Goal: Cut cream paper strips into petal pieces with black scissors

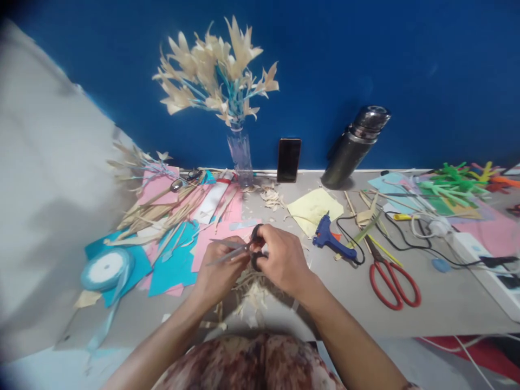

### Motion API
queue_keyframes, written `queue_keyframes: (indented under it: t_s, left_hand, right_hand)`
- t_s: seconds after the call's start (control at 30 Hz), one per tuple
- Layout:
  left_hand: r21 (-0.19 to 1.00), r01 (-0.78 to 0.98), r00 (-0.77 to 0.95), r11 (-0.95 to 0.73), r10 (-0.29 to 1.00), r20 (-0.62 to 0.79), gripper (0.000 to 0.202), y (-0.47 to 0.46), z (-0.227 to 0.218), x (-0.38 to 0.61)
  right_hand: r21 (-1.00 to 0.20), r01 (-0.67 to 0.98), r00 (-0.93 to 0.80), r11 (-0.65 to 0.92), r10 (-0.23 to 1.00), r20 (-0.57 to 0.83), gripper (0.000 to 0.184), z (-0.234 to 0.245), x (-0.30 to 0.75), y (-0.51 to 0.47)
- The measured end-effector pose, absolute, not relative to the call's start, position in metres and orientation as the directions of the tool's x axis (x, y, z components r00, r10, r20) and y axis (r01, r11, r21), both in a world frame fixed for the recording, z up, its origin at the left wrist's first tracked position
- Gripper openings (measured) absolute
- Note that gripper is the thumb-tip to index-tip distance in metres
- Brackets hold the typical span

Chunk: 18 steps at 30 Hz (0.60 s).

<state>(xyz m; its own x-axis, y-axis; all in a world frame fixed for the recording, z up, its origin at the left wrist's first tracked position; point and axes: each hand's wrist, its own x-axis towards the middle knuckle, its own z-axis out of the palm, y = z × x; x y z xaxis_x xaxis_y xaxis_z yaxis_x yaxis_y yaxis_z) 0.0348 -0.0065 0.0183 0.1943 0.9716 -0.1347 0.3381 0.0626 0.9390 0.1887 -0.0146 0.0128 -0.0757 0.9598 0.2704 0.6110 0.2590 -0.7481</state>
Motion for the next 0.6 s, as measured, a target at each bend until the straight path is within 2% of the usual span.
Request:
queue_keyframes:
  t_s: [0.17,0.37,0.43,0.53,0.6]
  left_hand:
    - [0.923,0.384,0.180,0.003,0.981,-0.078,0.016,-0.012,0.016,0.030]
    - [0.874,0.462,0.234,-0.153,0.971,0.046,0.015,-0.017,0.011,0.026]
    - [0.863,0.480,0.231,-0.156,0.972,0.047,0.015,-0.019,0.010,0.026]
    - [0.882,0.462,0.180,-0.093,0.984,0.010,0.017,-0.020,0.011,0.025]
    - [0.923,0.384,0.157,0.002,0.985,-0.068,0.016,-0.018,0.012,0.024]
  right_hand:
    - [-0.800,0.550,-0.143,0.241,0.971,0.194,0.017,0.014,0.190,-0.015]
    - [-0.705,0.651,-0.159,0.282,0.959,0.236,0.022,0.015,0.187,-0.021]
    - [-0.709,0.649,-0.110,0.275,0.956,0.270,0.019,0.011,0.188,-0.022]
    - [-0.767,0.616,0.058,0.181,0.960,0.273,0.010,0.007,0.198,-0.019]
    - [-0.873,0.473,0.140,0.116,0.969,0.205,0.009,0.007,0.206,-0.017]
